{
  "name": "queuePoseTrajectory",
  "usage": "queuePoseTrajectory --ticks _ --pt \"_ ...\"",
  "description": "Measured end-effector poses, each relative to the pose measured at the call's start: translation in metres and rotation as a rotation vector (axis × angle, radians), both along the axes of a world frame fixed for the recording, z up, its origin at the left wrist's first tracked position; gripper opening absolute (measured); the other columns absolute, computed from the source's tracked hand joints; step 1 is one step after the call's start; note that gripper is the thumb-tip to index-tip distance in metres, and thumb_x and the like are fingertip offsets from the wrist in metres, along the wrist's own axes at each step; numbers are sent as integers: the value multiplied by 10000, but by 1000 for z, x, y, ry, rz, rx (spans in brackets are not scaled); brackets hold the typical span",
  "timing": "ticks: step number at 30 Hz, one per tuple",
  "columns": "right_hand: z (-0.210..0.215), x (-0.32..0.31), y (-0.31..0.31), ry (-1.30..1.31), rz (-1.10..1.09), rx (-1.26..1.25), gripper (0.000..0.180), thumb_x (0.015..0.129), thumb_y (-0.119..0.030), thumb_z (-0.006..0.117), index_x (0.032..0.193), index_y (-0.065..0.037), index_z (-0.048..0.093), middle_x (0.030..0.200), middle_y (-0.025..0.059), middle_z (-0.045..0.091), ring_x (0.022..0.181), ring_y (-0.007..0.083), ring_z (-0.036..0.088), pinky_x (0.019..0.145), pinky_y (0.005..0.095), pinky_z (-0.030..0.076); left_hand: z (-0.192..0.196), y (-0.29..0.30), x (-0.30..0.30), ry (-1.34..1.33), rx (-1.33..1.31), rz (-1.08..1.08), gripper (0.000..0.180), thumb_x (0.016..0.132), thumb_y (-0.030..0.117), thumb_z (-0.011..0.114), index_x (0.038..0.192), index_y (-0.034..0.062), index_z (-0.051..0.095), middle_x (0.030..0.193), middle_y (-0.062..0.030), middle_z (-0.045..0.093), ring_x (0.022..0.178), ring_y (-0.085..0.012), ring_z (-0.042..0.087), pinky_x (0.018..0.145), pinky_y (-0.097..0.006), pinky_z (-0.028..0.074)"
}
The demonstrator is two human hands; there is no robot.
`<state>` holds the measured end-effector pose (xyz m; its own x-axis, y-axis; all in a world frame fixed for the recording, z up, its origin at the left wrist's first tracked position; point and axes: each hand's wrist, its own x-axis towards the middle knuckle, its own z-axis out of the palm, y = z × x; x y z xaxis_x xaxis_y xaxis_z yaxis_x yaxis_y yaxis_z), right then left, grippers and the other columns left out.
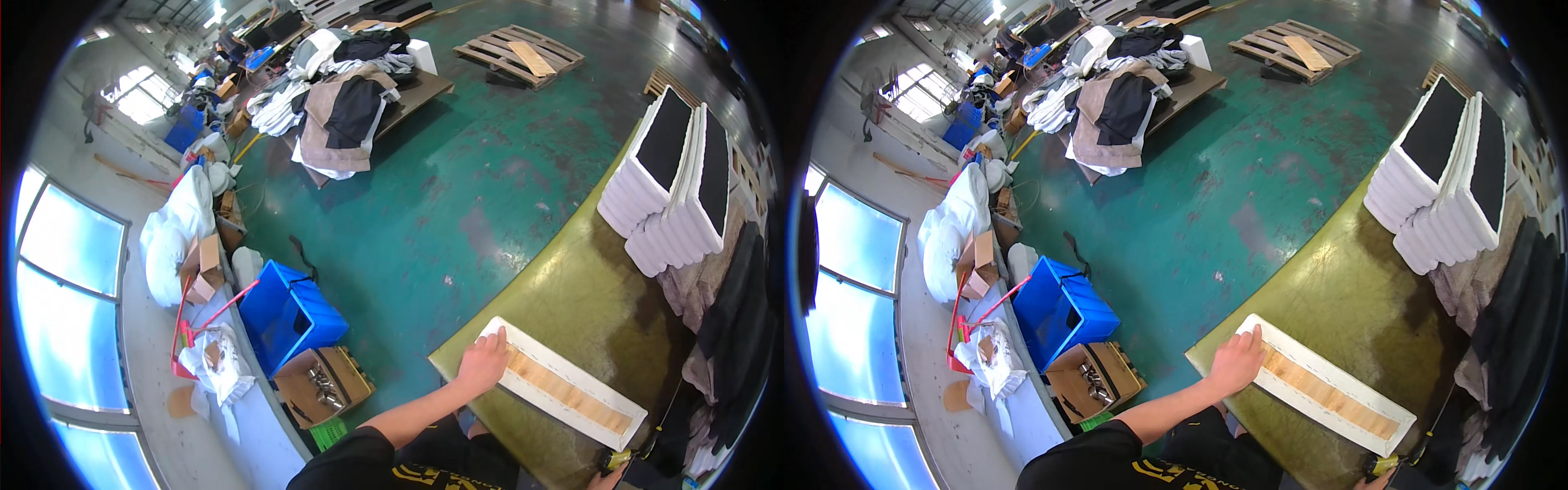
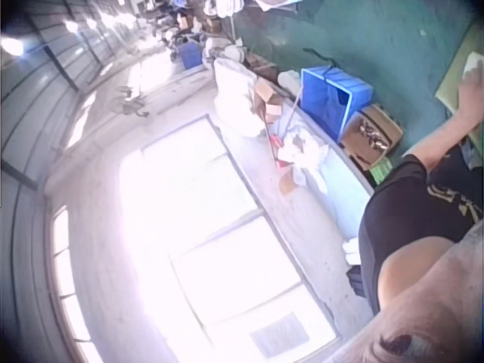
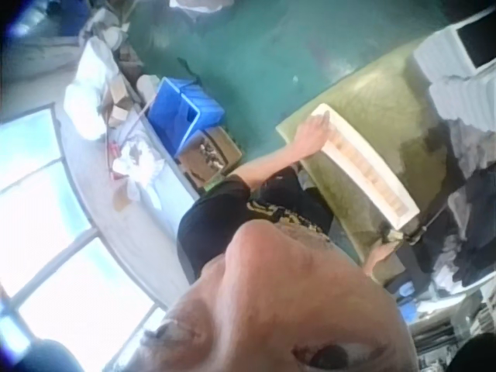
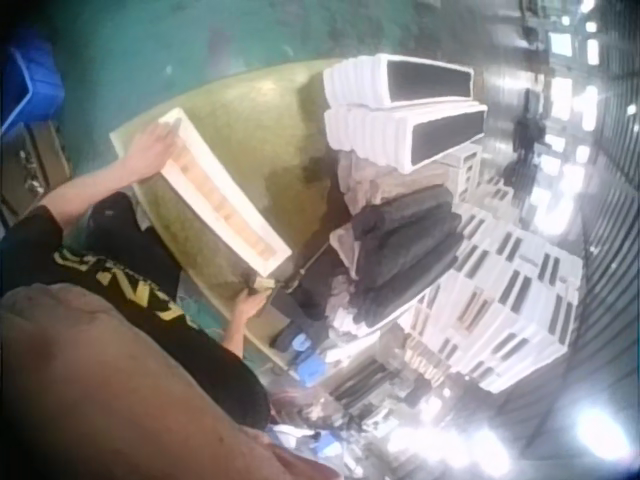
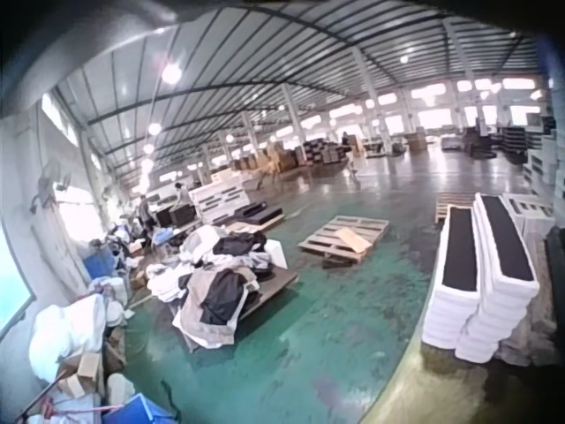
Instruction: Stapling fabric or protective covering onto wooden furniture components using a pneumatic staple gun.
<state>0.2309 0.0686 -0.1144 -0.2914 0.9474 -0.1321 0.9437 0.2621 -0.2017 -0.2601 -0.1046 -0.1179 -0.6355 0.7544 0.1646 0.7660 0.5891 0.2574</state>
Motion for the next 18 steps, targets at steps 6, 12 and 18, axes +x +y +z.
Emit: queuePoseTrajectory --ticks 6,12,18 --pt "71 8 13 145 60 -253 513 847 -144 690 1307 65 602 1195 269 660 1120 427 634 972 426 508 -19 10 4 -25 4 24 530 884 222 589 1346 -36 567 870 -68 564 777 -224 593 619 -384 505" --pt "146 -153 26 425 -164 -960 279 848 -85 762 1092 -32 638 833 38 686 701 136 655 639 300 527 -11 -5 3 -25 44 76 504 865 203 622 1328 5 607 849 -75 550 777 -260 572 633 -413 453" --pt "150 -375 25 155 505 -948 414 779 -176 771 1106 35 630 826 112 685 677 183 646 640 343 532 -6 7 3 -143 98 81 522 857 238 667 1324 10 609 889 -71 530 828 -262 544 707 -408 425"
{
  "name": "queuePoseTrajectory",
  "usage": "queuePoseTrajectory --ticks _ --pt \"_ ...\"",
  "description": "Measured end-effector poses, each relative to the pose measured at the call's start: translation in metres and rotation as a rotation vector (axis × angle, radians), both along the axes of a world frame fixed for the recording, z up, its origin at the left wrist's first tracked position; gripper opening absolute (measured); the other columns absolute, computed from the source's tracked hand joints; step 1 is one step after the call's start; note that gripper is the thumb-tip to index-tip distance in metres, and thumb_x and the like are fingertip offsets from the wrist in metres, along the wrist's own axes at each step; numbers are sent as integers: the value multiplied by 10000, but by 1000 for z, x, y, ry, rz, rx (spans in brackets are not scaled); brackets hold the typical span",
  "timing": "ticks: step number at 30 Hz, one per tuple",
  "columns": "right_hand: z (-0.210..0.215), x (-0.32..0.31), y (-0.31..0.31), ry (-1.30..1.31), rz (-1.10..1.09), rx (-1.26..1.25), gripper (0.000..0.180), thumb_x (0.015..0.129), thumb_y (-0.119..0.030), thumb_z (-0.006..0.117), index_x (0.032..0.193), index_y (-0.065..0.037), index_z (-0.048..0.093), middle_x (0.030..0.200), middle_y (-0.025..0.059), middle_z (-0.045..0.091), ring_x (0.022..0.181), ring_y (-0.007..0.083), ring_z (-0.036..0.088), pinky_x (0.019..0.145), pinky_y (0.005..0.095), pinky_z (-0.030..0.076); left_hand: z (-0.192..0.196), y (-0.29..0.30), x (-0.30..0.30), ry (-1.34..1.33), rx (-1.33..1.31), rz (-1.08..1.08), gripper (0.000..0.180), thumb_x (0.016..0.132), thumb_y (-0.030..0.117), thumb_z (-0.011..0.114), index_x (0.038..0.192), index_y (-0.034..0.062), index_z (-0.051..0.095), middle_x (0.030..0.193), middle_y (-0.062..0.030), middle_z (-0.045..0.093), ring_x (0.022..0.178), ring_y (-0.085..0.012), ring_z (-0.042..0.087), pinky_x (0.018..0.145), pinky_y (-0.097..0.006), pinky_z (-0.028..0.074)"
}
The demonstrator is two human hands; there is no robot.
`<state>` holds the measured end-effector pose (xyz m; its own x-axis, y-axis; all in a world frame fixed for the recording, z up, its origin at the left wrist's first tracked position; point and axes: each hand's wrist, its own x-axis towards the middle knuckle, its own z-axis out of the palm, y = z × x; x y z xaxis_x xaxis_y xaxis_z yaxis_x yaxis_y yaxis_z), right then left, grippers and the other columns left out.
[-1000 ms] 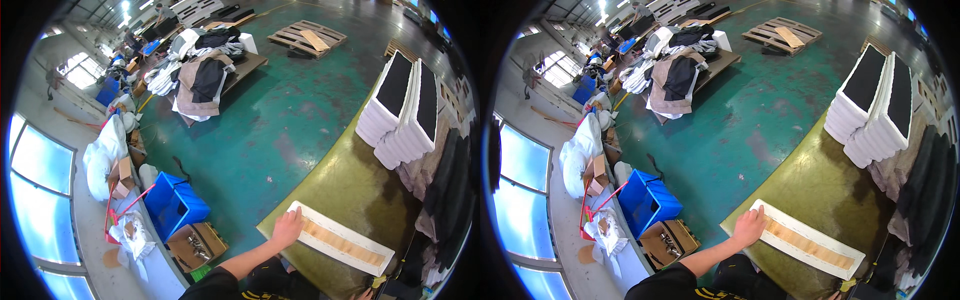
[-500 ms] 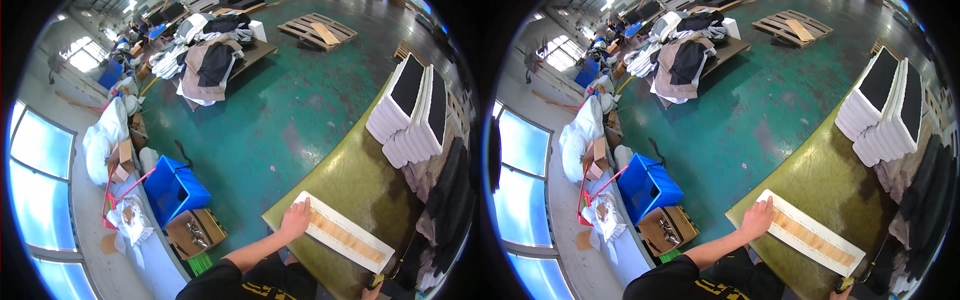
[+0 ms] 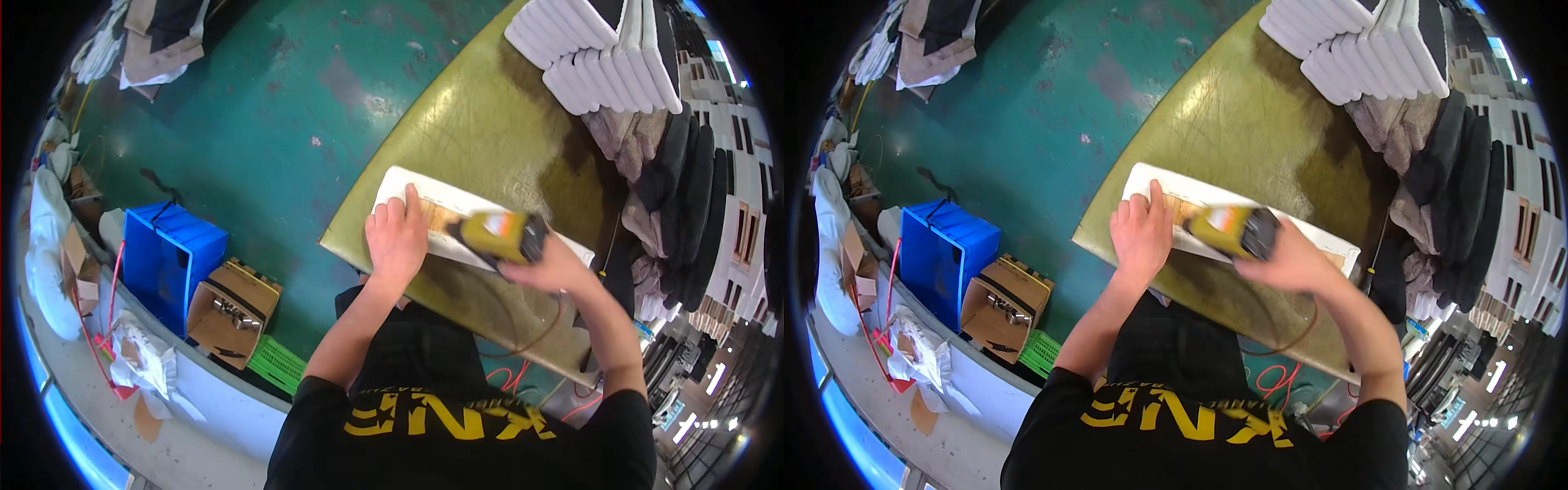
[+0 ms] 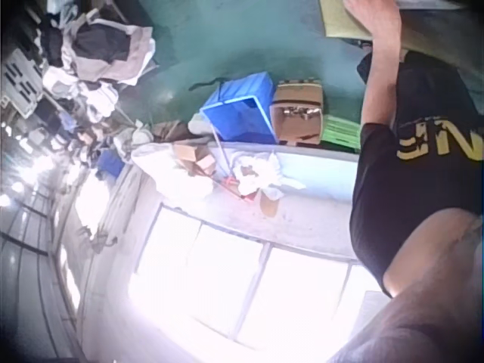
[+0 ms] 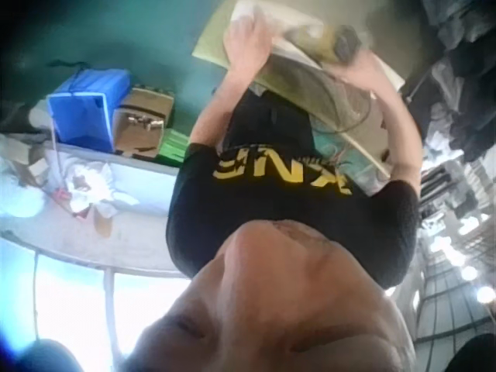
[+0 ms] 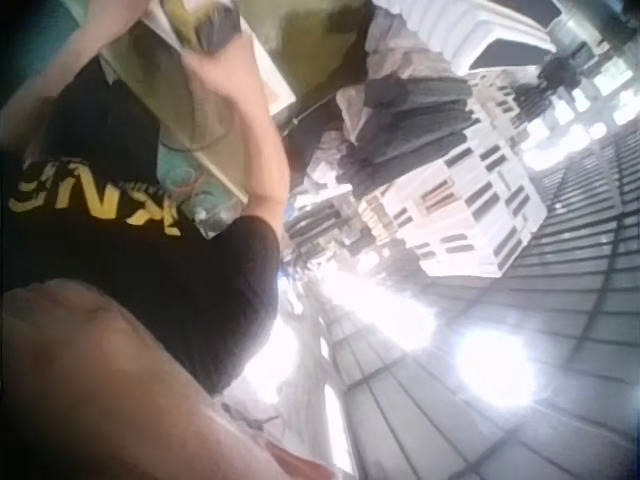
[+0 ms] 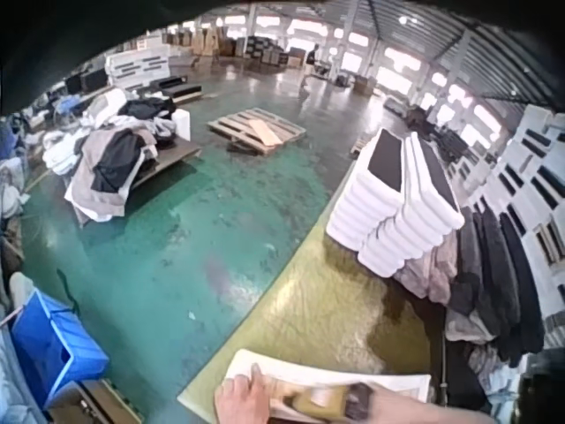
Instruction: Stapling fabric or protective covering onto wooden furniture components using a pneumatic staple gun.
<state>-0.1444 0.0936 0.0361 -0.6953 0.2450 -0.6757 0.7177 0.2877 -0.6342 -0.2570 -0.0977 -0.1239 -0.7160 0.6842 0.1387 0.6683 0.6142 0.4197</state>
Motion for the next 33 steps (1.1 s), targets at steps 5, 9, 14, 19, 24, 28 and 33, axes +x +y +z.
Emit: queuePoseTrajectory --ticks 5,9,14,19,24,28,33 --pt "-25 -68 -10 6 116 86 368 714 -223 729 942 58 665 757 177 677 697 259 651 678 399 533 -9 -3 14 -8 73 65 472 862 236 679 1277 17 636 898 -66 524 829 -251 536 720 -397 404" --pt "-47 -76 -15 -51 199 209 343 707 -225 709 847 84 657 677 218 654 634 332 658 625 434 534 -12 0 19 -32 168 95 311 858 203 656 1113 28 689 900 -62 526 845 -252 532 735 -394 400" --pt "-59 -84 -17 -38 251 342 326 704 -212 706 801 94 647 683 257 650 651 366 680 659 456 548 -13 -6 16 -101 142 37 334 852 200 661 1137 29 693 943 -67 544 922 -265 534 773 -404 410" --pt "-58 -74 -13 5 333 349 298 708 -183 695 804 93 638 695 275 643 660 406 663 661 463 544 -22 -18 13 -85 221 -18 333 851 177 688 1154 41 701 994 -73 562 904 -267 544 757 -410 421" --pt "-61 -73 -16 5 335 370 315 707 -193 699 816 97 641 707 295 637 686 434 661 679 476 542 -20 -46 7 -77 451 2 346 816 37 678 1161 22 697 1124 -115 589 1024 -305 565 850 -416 487" --pt "-61 -71 -15 -41 317 339 324 711 -199 704 838 93 648 734 298 647 727 437 675 705 470 550 -21 -62 7 -67 370 -15 363 802 39 723 1163 11 693 1125 -120 584 1029 -310 568 854 -406 508" --pt "-42 -80 -29 -81 326 292 337 713 -187 706 923 73 668 823 288 678 819 436 686 777 469 553 -20 -65 1 -13 321 -113 381 789 48 760 1160 -1 691 1136 -125 571 1032 -325 563 850 -406 512"
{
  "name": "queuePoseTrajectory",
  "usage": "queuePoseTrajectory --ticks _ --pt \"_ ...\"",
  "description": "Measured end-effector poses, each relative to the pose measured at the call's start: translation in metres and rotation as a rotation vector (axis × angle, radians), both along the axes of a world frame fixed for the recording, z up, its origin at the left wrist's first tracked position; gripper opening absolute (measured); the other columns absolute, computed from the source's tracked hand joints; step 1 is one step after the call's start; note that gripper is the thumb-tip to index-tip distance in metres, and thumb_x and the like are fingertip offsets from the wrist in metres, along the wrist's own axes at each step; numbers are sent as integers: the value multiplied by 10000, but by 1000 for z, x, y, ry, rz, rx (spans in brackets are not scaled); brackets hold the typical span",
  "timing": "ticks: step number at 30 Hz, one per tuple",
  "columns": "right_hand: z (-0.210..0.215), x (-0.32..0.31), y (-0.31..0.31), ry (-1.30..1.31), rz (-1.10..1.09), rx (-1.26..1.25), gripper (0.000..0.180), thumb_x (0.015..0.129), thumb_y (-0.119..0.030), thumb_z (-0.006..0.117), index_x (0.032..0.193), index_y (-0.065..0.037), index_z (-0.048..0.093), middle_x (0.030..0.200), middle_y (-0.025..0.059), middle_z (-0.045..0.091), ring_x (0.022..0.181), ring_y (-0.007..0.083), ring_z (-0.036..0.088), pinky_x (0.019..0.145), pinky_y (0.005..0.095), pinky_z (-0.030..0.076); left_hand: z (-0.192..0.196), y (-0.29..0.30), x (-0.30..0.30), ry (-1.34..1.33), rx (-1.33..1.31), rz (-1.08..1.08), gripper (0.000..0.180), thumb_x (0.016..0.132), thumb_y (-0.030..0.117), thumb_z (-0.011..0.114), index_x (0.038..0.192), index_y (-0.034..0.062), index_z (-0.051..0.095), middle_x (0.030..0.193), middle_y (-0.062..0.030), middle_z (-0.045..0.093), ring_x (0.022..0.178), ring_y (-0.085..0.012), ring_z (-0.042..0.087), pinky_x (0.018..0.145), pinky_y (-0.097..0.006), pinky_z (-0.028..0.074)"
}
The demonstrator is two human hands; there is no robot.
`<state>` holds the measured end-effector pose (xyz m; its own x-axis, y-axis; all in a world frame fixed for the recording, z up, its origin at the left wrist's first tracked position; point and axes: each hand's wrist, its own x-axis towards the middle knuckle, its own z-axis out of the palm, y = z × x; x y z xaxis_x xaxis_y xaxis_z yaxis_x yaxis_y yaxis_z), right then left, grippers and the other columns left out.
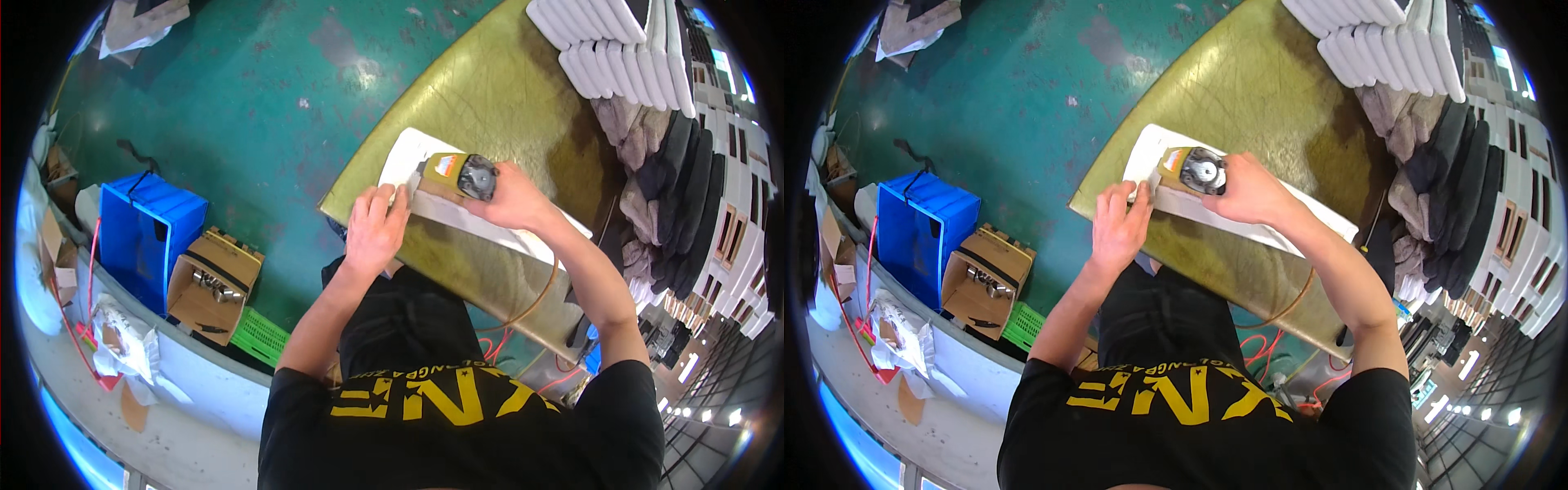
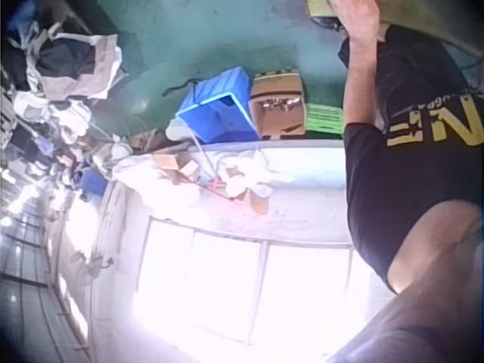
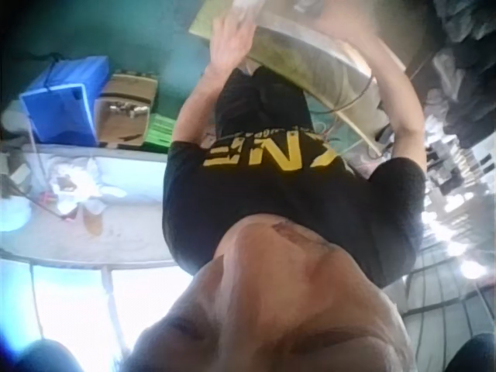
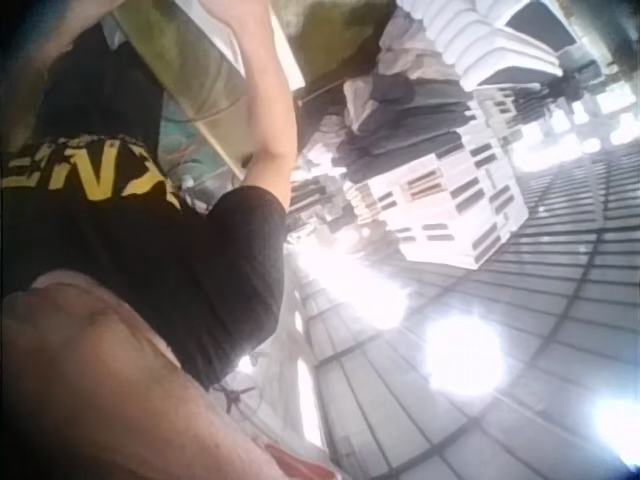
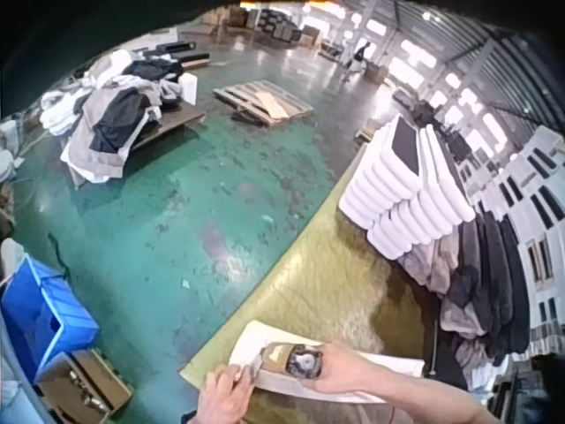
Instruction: Stapling fabric or protective covering onto wooden furniture components using a pneumatic staple gun.
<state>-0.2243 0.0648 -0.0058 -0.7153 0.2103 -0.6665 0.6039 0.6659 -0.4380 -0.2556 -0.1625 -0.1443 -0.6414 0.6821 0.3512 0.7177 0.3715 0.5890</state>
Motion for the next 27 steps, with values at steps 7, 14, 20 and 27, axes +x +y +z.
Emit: queuePoseTrajectory --ticks 7,14,20,27 --pt "-8 15 -8 91 62 -51 332 735 -144 719 994 58 675 844 257 692 817 413 683 779 448 546 -1 -7 5 -5 43 -35 397 790 14 753 1178 -28 680 1144 -133 562 1056 -340 577 874 -426 523" --pt "1 21 -18 76 44 -139 327 734 -151 725 991 45 681 857 253 697 838 418 680 799 445 550 -9 -22 11 53 24 -38 289 845 23 658 1126 -29 699 1203 -122 625 1149 -285 619 940 -376 532" --pt "-6 24 -29 9 100 -52 335 719 -126 702 1027 5 688 841 249 704 834 439 687 784 467 559 -9 -30 7 15 47 -65 246 852 2 663 1089 -45 703 1205 -139 639 1180 -304 631 964 -382 544" --pt "-2 23 -43 91 74 -128 312 720 -110 732 1002 10 677 811 234 700 787 424 683 734 433 554 -22 -35 20 -41 139 -20 235 843 -55 657 1073 -99 679 1218 -187 627 1146 -335 662 958 -391 570"
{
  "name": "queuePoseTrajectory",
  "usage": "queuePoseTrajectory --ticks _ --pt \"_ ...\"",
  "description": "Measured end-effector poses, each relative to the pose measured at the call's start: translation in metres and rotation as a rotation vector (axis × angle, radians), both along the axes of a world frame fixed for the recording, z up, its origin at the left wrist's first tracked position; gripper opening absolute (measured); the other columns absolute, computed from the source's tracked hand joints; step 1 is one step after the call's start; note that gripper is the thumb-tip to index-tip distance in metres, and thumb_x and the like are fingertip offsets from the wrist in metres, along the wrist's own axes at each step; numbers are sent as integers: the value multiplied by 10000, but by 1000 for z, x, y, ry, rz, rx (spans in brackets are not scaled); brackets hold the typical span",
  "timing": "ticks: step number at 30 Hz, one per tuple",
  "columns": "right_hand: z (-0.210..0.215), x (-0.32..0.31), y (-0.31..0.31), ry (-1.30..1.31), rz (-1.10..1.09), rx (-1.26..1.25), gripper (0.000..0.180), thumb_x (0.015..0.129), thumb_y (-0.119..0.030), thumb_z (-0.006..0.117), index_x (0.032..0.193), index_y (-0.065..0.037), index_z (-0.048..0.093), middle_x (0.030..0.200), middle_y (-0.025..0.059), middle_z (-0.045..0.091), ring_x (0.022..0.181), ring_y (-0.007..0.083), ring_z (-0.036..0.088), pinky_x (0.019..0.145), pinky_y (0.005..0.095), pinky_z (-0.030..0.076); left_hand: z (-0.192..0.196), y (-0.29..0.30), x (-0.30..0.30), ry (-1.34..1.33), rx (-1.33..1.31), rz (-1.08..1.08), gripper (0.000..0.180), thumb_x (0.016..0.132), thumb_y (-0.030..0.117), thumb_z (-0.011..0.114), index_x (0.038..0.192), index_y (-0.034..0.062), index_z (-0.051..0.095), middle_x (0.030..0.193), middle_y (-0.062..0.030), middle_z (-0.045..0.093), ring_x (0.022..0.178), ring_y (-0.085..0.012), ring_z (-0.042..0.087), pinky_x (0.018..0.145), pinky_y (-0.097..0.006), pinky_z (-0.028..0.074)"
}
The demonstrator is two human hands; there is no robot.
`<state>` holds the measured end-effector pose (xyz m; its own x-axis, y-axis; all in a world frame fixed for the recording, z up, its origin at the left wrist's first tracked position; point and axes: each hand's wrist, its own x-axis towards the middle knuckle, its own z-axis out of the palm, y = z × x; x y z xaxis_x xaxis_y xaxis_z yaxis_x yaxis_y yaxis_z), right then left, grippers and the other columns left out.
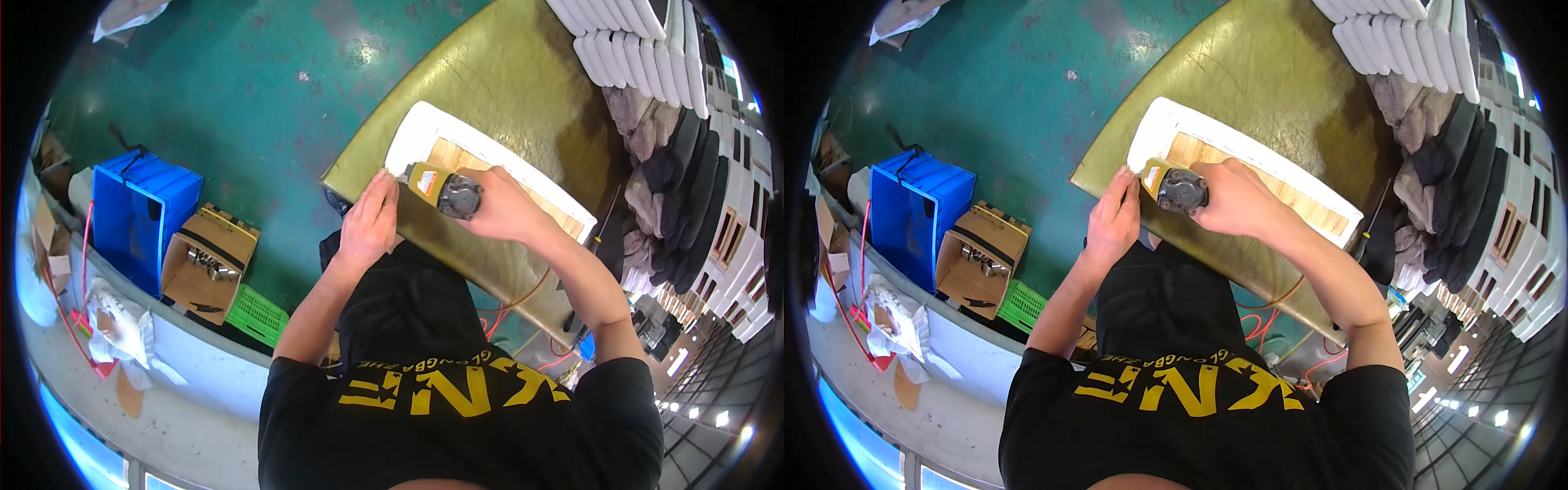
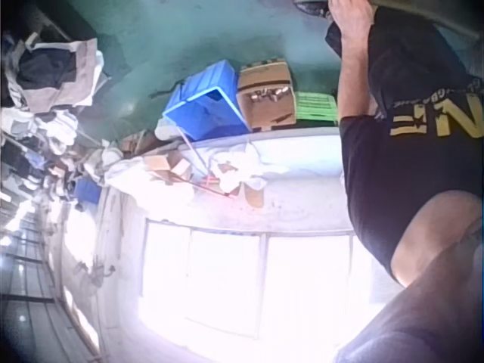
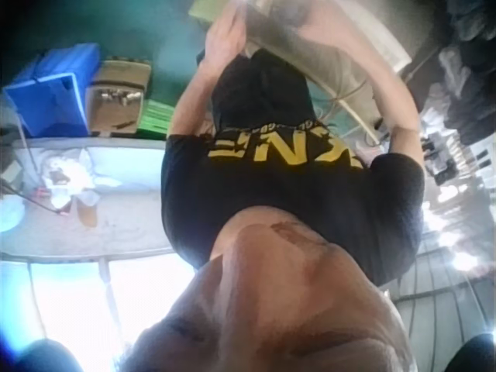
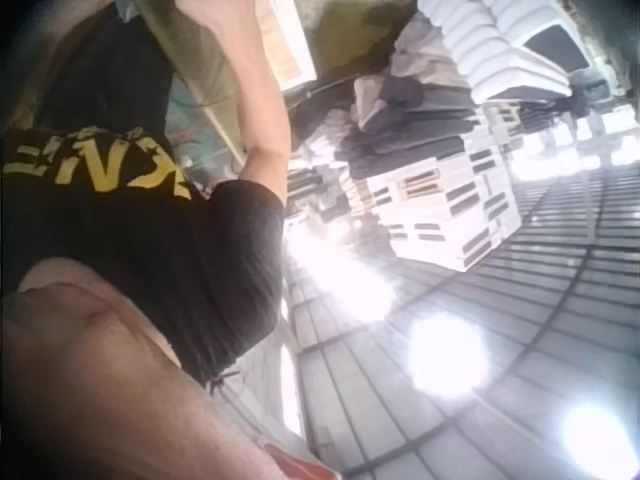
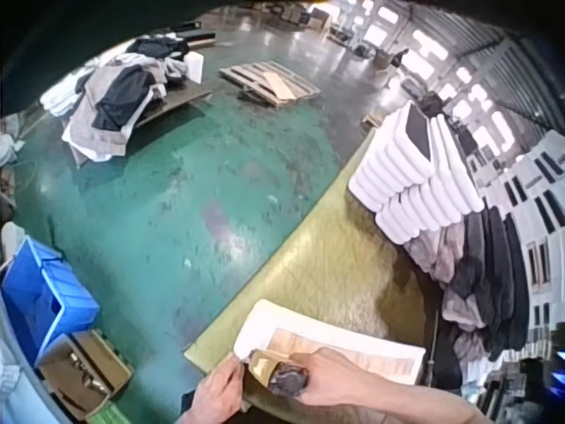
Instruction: Stapling fabric or protective covering onto wooden furniture components using a pneumatic staple gun.
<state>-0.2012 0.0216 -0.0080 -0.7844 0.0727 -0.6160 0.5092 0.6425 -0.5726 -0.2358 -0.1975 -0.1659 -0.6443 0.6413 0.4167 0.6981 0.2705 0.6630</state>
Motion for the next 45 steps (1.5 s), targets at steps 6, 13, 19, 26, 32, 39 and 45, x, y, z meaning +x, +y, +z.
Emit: queuePoseTrajectory --ticks 6,13,19,26,32,39,45 --pt "-5 3 -10 -60 28 146 347 686 -129 695 1005 8 684 813 264 689 841 443 683 773 488 552 3 -3 3 -49 -17 -40 276 835 -81 628 1109 -106 658 1242 -200 613 1179 -358 642 974 -401 565" --pt "-3 3 2 -46 -58 78 335 713 -139 705 1000 32 687 825 266 694 817 418 690 767 462 553 -2 0 -3 -138 9 -70 303 840 -93 589 1139 -99 644 1289 -214 579 1190 -379 627 997 -418 546" --pt "22 -21 -2 -50 -97 107 318 719 -162 717 960 44 693 845 255 703 794 374 697 764 436 556 18 -17 -14 -92 -129 -59 363 874 -5 584 1227 -73 635 1332 -233 590 1217 -356 610 1027 -403 524" --pt "-7 16 3 -4 -73 240 401 684 -177 732 1038 10 700 902 281 694 885 426 691 808 458 555 -5 -1 1 -199 -16 -113 393 852 -8 581 1242 -52 607 1360 -217 557 1261 -374 573 1047 -419 499" --pt "-12 150 -6 289 -430 117 429 695 -161 751 1077 20 679 861 205 720 833 397 703 815 425 555 18 -8 -5 -393 -98 -25 447 903 82 629 1330 -20 545 1375 -222 522 1196 -404 568 970 -449 510" --pt "-55 355 -10 237 -686 599 479 702 -135 765 1142 30 670 983 265 714 872 423 695 854 490 547 22 54 -33 -46 -135 -7 530 879 103 653 1379 -16 527 1350 -305 500 1267 -499 470 1073 -535 408" --pt "-102 402 8 43 -747 908 708 747 -183 792 1355 -15 472 1304 232 563 1215 419 539 1011 480 467 52 108 -18 89 -258 -293 640 868 186 671 1440 -17 468 1486 -310 398 1382 -493 377 1160 -589 298"
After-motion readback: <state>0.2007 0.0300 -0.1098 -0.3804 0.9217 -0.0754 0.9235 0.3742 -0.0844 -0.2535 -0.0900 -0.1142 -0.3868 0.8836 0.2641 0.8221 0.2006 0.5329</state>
